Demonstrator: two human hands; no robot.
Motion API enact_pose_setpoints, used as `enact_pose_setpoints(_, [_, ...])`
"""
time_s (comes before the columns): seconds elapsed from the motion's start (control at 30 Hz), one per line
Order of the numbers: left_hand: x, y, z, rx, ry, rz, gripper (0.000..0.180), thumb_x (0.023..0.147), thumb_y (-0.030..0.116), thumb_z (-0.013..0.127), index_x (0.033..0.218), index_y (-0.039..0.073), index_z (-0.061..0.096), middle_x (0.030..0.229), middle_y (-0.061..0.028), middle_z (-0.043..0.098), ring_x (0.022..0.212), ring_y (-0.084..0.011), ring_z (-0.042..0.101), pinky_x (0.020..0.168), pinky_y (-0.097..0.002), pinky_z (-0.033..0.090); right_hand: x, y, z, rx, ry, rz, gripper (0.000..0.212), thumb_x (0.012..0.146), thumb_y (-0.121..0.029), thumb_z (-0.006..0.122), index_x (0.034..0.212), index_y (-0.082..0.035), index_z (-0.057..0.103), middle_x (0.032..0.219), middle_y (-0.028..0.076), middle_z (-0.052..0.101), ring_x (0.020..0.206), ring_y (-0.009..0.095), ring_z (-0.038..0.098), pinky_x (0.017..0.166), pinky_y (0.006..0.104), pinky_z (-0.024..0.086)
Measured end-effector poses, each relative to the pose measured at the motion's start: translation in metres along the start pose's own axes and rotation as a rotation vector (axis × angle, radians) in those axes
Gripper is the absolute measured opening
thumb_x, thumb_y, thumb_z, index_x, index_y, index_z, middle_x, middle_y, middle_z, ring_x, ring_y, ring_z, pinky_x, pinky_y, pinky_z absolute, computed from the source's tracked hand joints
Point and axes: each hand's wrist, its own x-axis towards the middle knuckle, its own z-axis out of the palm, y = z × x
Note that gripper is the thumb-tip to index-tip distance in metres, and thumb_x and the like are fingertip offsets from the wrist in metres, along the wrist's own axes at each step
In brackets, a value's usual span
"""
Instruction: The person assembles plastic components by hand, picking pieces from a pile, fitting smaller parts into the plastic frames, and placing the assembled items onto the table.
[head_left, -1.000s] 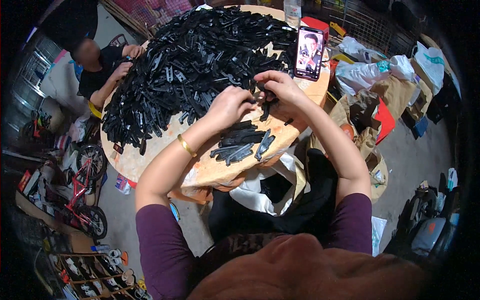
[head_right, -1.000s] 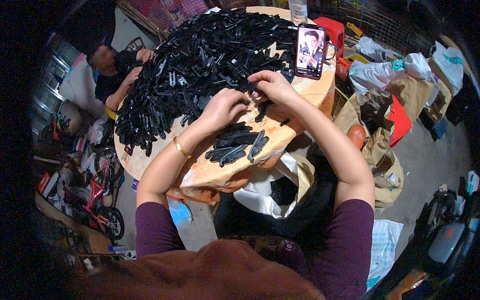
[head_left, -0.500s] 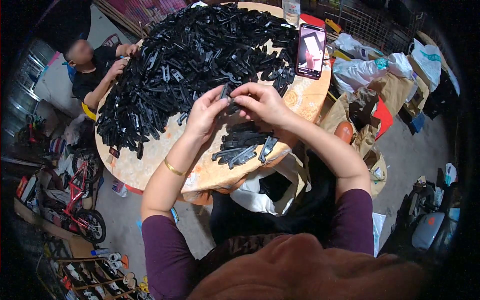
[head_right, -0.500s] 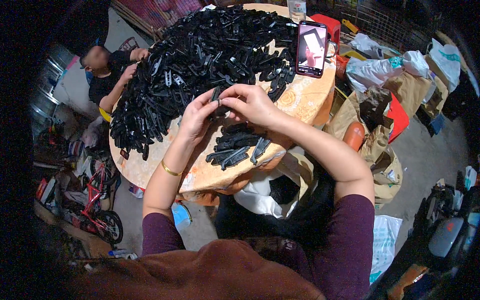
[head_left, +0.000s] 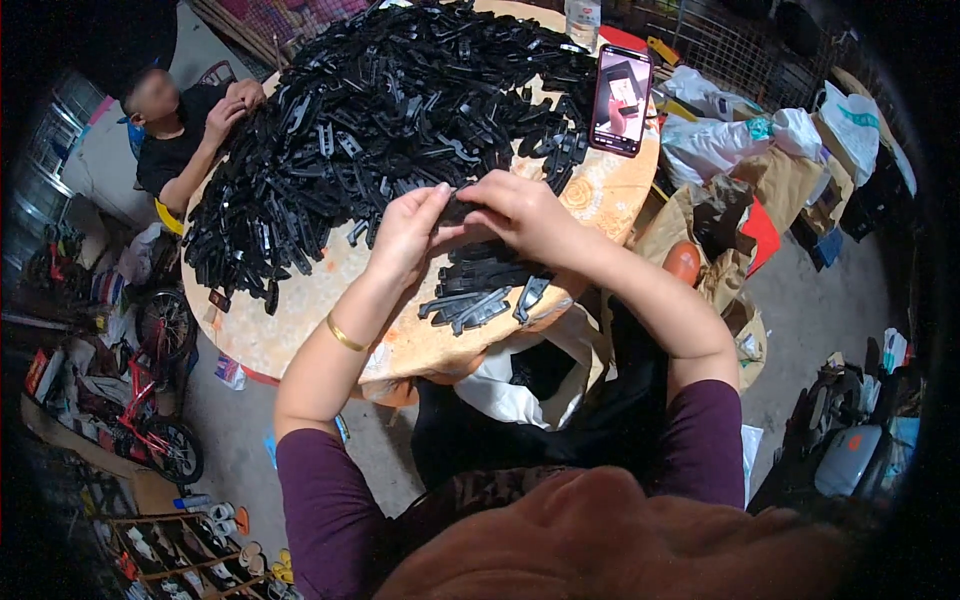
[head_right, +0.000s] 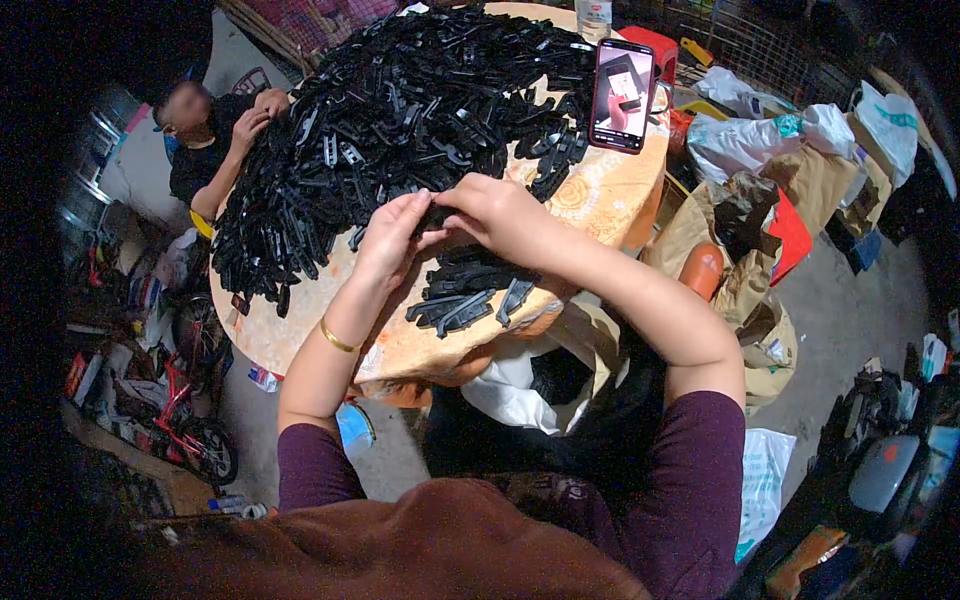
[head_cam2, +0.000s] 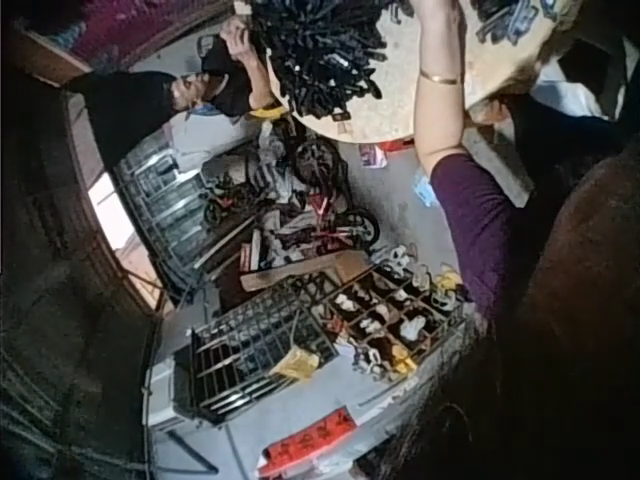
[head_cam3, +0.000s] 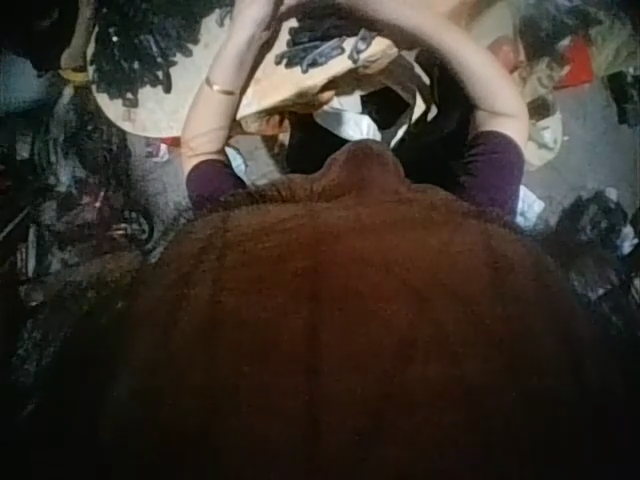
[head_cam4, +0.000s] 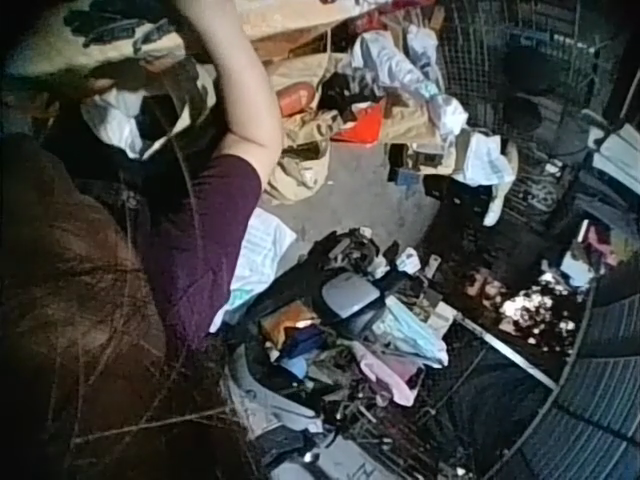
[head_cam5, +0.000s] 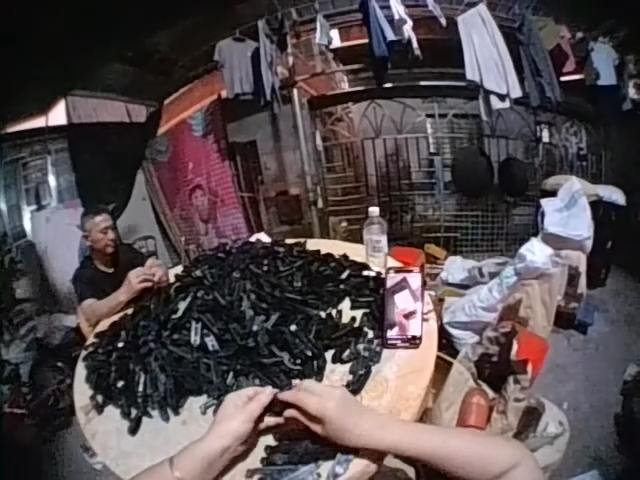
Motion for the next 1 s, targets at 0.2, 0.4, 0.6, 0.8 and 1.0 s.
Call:
enact_pose_setpoints(0.2, [-0.005, -0.003, 0.006, 0.033, -0.141, 0.074, 0.028, 0.090, 0.011, 0.051, 0.111, -0.007, 0.051, 0.097, -0.0115, 0.061, 0.086, -0.0166, 0.062, 0.075, -0.0275, 0.053, -0.003, -0.004, -0.004, -0.229, -0.066, -0.007, 0.030, 0.076, -0.014, 0.066, 0.104, -0.006, 0.059, 0.079, 0.010, 0.056, 0.069, 0.029, 0.058, 0.060, 0.0355, 0.048])
enact_pose_setpoints(0.4, [-0.012, 0.011, 0.008, 0.140, -0.176, 0.138, 0.031, 0.085, 0.004, 0.055, 0.114, -0.007, 0.050, 0.096, -0.0108, 0.061, 0.085, -0.0166, 0.062, 0.073, -0.0277, 0.052, 0.007, 0.002, -0.016, -0.155, 0.015, 0.032, 0.042, 0.070, -0.024, 0.070, 0.106, -0.005, 0.059, 0.097, 0.012, 0.058, 0.093, 0.029, 0.057, 0.079, 0.0345, 0.047])
enact_pose_setpoints(0.6, [-0.012, 0.010, 0.005, 0.906, -0.079, 0.481, 0.029, 0.081, 0.008, 0.060, 0.108, -0.002, 0.057, 0.093, -0.0078, 0.065, 0.082, -0.0114, 0.060, 0.074, -0.0253, 0.048, 0.006, 0.006, -0.027, 0.191, -0.267, 0.327, 0.038, 0.074, -0.025, 0.069, 0.101, 0.000, 0.061, 0.077, 0.017, 0.064, 0.065, 0.026, 0.063, 0.060, 0.0307, 0.049])
enact_pose_setpoints(0.8, [-0.011, 0.009, 0.005, 0.745, -0.121, 0.463, 0.027, 0.080, 0.008, 0.061, 0.105, -0.002, 0.060, 0.089, -0.0065, 0.065, 0.079, -0.0109, 0.059, 0.073, -0.0260, 0.048, 0.008, -0.001, -0.033, 0.041, -0.283, 0.276, 0.033, 0.077, -0.023, 0.066, 0.101, -0.001, 0.062, 0.078, 0.018, 0.064, 0.067, 0.026, 0.064, 0.060, 0.0326, 0.050])
enact_pose_setpoints(1.0, [-0.012, 0.020, -0.001, 0.536, -0.227, 0.118, 0.028, 0.075, 0.011, 0.068, 0.100, -0.002, 0.063, 0.089, -0.0070, 0.064, 0.079, -0.0116, 0.057, 0.072, -0.0242, 0.046, 0.014, 0.012, -0.076, 0.065, -0.491, 0.393, 0.032, 0.075, -0.012, 0.064, 0.107, -0.007, 0.061, 0.096, 0.013, 0.063, 0.083, 0.025, 0.062, 0.073, 0.0320, 0.049])
